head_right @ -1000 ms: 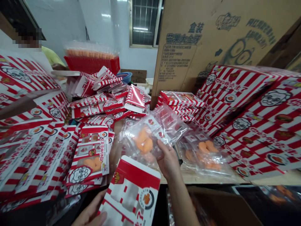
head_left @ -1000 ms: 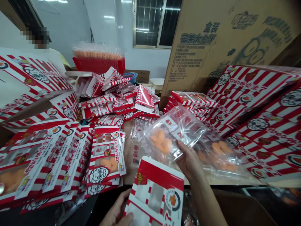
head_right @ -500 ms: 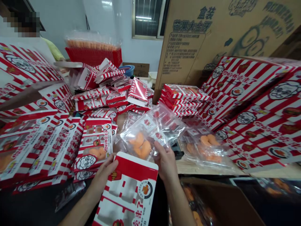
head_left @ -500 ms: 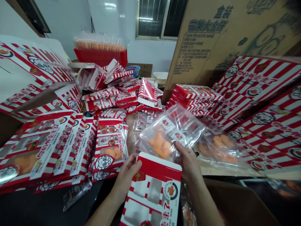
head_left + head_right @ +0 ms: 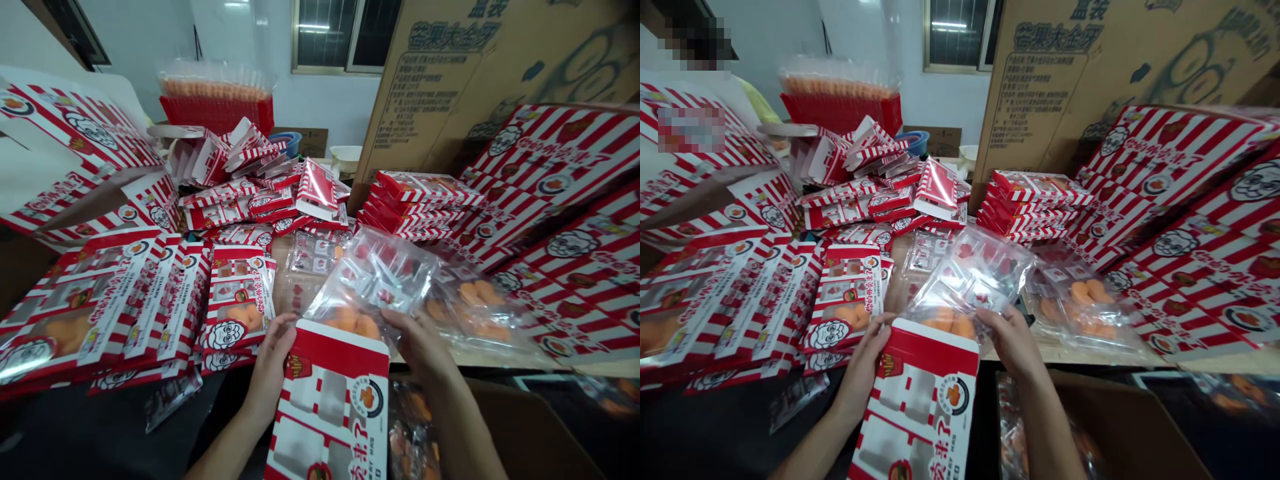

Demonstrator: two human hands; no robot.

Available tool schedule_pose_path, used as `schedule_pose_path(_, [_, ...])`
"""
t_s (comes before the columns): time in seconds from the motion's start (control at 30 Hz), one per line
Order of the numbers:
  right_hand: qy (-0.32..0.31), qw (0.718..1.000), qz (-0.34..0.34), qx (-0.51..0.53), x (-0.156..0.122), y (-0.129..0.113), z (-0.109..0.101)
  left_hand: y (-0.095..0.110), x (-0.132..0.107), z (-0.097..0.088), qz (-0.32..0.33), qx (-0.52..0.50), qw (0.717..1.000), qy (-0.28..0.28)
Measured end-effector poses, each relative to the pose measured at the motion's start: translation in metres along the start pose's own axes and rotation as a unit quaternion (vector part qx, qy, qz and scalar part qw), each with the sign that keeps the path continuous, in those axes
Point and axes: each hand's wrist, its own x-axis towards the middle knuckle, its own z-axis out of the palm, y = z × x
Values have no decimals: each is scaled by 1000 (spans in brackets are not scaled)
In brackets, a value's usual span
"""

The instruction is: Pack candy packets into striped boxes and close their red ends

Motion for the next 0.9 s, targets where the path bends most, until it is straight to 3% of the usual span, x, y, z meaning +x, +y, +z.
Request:
schedule_pose_path(0.1, [-26, 999, 17, -28, -1, 1, -11, -4, 1, -2, 19, 24, 999, -9])
schedule_pose_path(0.27, [-84, 990, 13, -117, -5, 4, -29, -11, 9, -11, 32, 85, 992, -92])
schedule_pose_path(0.47, [-113, 989, 22, -90, -8, 0, -25, -11, 16, -9, 27, 141, 984, -106])
schedule_pose_path(0.63, [-191, 971, 22, -143, 1, 5, -23, 1, 16, -6, 3, 192, 969, -154])
schedule_pose_path(0.7, [-158, 978, -50, -129, 11, 2, -21, 6, 14, -4, -2, 200, 962, -186])
schedule_pose_path(0.8, [-20, 975, -211, -59, 27, -11, -15, 7, 11, 0, -2, 204, 957, -205])
schedule_pose_path(0.9, [30, 963, -256, -84, 37, -27, -11, 0, 9, 0, 16, 191, 965, -180])
